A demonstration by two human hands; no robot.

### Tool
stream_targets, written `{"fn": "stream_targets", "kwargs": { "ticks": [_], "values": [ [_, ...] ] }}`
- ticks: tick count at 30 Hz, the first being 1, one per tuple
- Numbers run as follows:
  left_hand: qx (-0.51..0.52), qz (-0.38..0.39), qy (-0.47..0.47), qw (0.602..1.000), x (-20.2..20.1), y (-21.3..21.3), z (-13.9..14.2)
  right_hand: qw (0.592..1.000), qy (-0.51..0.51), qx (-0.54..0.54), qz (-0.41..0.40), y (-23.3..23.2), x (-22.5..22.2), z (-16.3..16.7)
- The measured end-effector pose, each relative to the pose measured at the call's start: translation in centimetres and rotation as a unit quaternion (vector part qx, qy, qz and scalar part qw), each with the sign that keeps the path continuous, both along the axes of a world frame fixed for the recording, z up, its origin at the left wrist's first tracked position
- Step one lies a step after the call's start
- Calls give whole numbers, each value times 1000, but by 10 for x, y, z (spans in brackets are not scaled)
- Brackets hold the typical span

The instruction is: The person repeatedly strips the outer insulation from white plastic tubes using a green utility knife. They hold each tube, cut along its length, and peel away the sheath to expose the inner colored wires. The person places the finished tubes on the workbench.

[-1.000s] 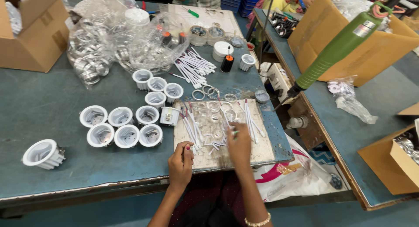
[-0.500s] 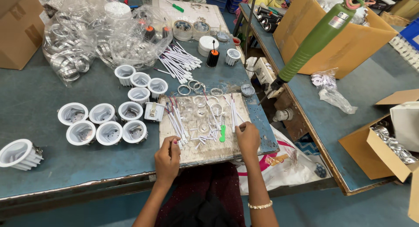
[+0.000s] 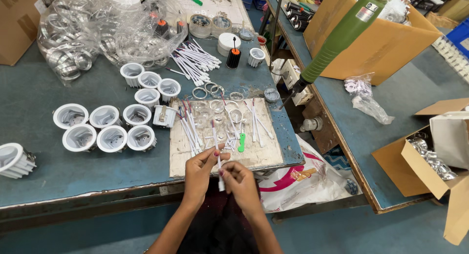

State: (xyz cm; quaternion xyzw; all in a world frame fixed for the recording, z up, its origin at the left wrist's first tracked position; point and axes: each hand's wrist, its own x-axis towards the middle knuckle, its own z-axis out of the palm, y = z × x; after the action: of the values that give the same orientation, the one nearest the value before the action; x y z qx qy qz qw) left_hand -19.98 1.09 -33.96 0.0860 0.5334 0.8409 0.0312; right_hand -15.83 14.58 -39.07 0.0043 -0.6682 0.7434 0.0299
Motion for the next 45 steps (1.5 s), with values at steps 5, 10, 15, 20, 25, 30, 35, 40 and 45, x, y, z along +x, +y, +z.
{"fn": "stream_targets", "kwargs": {
  "ticks": [5,10,15,20,25,30,35,40,45],
  "values": [
    [-2,66,-38,997,9,-13,-7,949,85,222,-207,21,-26,7],
    [11,33,-78,996,21,-26,-11,821,72,481,-298,26,-59,29],
    [8,-22,-95,995,30,-28,-12,791,-9,534,-299,13,-71,44],
    [8,-44,-100,994,31,-31,-13,812,-49,499,-299,18,-76,48],
    [-15,-56,-88,994,32,-36,-14,832,-58,471,-286,31,-69,36],
    [-36,-91,-95,991,36,-45,-6,989,-74,23,-123,60,-43,26],
    [-69,-118,-87,987,42,-44,8,979,-24,-204,17,87,8,37],
    [-127,-76,-17,989,54,-39,24,976,2,-217,27,85,35,37],
    [-198,-4,30,980,64,-37,43,983,7,-184,3,77,52,33]
  ]
}}
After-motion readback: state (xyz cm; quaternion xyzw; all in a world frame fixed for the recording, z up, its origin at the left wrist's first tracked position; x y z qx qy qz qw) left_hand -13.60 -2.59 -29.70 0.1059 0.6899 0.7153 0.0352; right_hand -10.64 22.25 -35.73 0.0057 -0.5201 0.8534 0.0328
